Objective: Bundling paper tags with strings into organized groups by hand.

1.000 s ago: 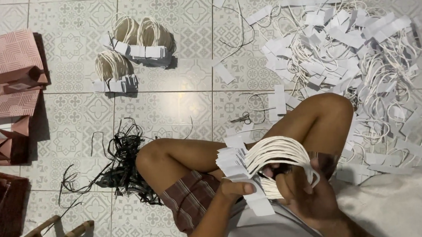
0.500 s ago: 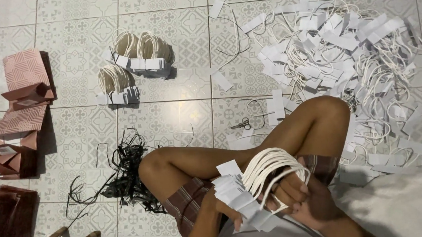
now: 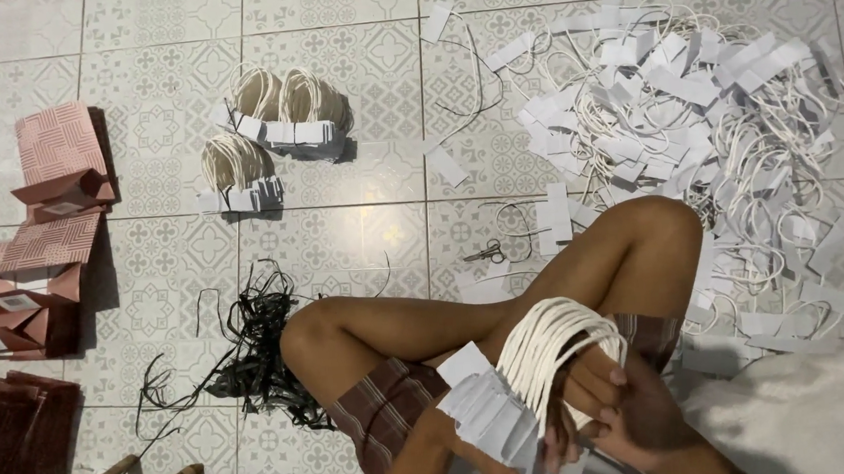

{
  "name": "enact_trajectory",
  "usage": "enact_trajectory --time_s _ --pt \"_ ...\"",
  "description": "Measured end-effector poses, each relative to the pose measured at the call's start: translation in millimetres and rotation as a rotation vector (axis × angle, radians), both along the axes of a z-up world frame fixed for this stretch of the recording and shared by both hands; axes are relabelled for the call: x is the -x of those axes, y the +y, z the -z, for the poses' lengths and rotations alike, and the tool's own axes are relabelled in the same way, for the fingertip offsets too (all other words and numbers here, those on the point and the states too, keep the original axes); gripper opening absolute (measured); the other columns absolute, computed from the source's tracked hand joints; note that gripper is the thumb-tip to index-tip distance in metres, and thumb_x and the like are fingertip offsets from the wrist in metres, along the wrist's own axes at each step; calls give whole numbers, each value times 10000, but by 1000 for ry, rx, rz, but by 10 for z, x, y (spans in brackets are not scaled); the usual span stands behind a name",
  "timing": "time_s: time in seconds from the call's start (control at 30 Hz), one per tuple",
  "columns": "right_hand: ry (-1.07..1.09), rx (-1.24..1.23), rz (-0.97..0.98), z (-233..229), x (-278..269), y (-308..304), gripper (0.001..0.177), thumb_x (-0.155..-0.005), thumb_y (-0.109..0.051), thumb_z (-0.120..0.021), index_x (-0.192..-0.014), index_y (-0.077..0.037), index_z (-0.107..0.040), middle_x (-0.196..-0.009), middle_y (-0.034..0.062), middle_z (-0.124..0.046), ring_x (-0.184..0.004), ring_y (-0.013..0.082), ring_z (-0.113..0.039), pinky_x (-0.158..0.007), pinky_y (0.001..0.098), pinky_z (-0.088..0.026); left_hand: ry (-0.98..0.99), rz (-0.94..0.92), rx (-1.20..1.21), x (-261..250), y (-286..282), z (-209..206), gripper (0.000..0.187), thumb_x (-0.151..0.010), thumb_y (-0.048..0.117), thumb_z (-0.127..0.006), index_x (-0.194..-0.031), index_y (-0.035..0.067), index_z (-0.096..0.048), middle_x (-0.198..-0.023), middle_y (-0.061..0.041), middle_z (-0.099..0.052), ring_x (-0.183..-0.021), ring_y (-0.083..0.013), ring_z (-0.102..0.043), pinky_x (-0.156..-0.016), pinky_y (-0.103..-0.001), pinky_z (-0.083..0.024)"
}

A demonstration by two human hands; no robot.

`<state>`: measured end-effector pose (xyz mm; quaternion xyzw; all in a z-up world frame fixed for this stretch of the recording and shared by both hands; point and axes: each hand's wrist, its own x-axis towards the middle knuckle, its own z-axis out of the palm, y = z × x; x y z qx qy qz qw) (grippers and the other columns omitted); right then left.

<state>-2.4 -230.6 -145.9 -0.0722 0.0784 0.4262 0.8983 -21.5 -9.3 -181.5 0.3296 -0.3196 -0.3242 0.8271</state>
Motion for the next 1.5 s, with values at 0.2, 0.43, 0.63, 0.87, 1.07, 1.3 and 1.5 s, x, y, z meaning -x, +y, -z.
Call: enact_trajectory --time_s 0.2,0.43,0.63,0.87,1.07,1.3,1.5 --pt "-179 9 59 -266 -177 52 306 -1060 -289 -423 -848 -106 -546 -638 5 -509 -666 174 -560 -612 496 -544 176 -114 180 14 -111 -280 416 -813 136 -852 -1114 43 -581 -964 -84 -662 -873 -181 -671 -859 -296 -579" --pt "-377 684 93 -351 -417 -26 619 -848 -353 -510 -1342 15 -444 -1182 259 -592 -1047 394 -608 -854 507 -507 275 -433 84 -49 -76 -404 509 -920 361 -829 -1244 42 -599 -856 -37 -609 -870 -188 -656 -1002 -412 -535" --pt "-1587 1425 285 -162 -254 -287 1332 -360 -583 -980 -1427 -146 -312 -1600 287 -256 -1511 485 -299 -1170 591 -318 457 -554 -135 -149 -84 -581 452 -919 241 -757 -1222 -31 -561 -943 -95 -633 -879 -229 -643 -904 -412 -562" --pt "-2189 1305 229 -235 -283 -37 1103 -487 -67 -825 -1447 -393 -391 -1625 194 -301 -1531 445 -335 -1249 710 -240 332 -431 -561 12 -127 -498 585 -946 391 -640 -1351 -18 -536 -1159 -91 -637 -1013 -169 -598 -897 -300 -509" --pt "-2193 1321 273 -158 -295 48 676 -762 -320 -863 -1325 -347 -491 -1475 131 -420 -1462 375 -411 -1220 705 -277 311 -292 -475 -113 -100 -649 288 -891 16 -651 -1169 40 -581 -938 -35 -618 -783 -112 -620 -704 -222 -503" --pt "-2128 1170 72 -477 -426 -65 1498 -365 -598 -1156 -1497 -276 -230 -1657 288 -177 -1552 559 -217 -1245 738 -168 290 -339 -500 -318 -130 -837 614 -732 175 -829 -1253 38 -536 -1110 -39 -596 -986 -143 -556 -864 -290 -490" --pt "-2128 1276 145 -489 -461 69 1124 -412 -291 -1055 -1365 -365 -464 -1555 169 -372 -1480 416 -390 -1231 716 -287 270 -324 -535 -307 -136 -722 647 -779 1 -661 -1382 -24 -427 -894 -61 -636 -778 -122 -620 -686 -231 -520"
